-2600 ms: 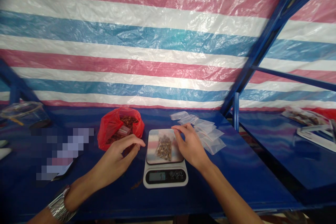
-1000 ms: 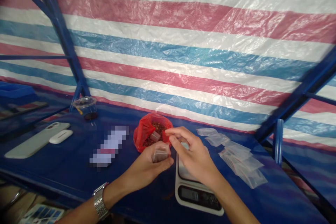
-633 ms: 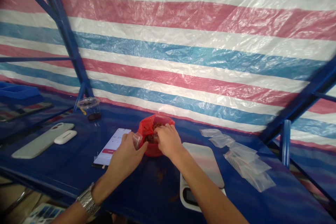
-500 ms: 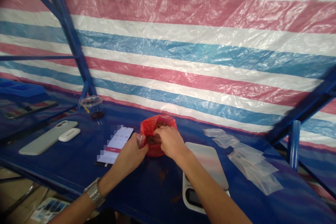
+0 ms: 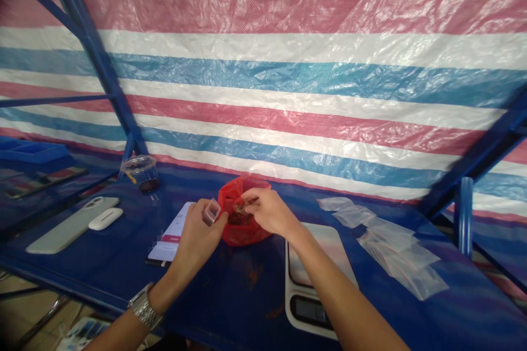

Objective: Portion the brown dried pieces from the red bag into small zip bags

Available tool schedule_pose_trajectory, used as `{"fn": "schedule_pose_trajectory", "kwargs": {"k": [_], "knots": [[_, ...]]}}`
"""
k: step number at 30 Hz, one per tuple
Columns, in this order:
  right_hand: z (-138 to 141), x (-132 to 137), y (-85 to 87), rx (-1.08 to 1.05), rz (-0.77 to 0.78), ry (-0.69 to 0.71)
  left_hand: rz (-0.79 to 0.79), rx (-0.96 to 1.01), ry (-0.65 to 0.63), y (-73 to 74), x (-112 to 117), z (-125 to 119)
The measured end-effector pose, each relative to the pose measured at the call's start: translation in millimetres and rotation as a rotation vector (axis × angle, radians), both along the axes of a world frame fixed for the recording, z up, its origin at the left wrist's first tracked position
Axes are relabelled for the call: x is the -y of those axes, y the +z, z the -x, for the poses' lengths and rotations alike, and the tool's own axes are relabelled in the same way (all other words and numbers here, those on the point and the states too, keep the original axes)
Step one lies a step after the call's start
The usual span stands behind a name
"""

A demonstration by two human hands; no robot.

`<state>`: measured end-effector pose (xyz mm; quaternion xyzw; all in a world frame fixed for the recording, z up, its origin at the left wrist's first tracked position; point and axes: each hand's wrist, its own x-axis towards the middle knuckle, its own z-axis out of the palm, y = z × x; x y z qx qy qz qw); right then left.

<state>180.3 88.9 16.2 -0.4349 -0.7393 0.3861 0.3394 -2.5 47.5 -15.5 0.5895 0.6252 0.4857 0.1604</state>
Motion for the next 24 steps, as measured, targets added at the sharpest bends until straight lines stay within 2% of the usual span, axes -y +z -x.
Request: {"fn": "schedule_pose_trajectory", "kwargs": {"k": [3,5,7,10,14,20,24], "knots": [[-5.9,5.6,20.4,-0.116,0.017,0.071,0.05,0.002,-0.067,8.1,5.2,-1.9],[-5.3,12.8,33.4,-0.119,-0.013,0.112,0.081,0.015,-0.089,11.9,8.3,-5.4],[-1.5,21.8,43.4,-0.043,-0.093,0.115,0.084,0.01,-0.108,15.0,11.3,-9.6],[6.7,34.9,51.7,0.145,-0.309,0.091,0.073,0.031,-0.142,18.6,14.5,-15.3],[13.6,44.5,54.2,0.303,-0.529,0.095,0.076,0.043,-0.125,21.1,14.9,-20.7],[12.3,40.4,52.4,0.249,-0.614,0.12,0.052,0.073,-0.106,18.0,12.2,-24.4],[6.9,26.8,38.9,0.198,-0.609,-0.078,-0.029,0.145,-0.098,15.2,8.4,-22.2]]}}
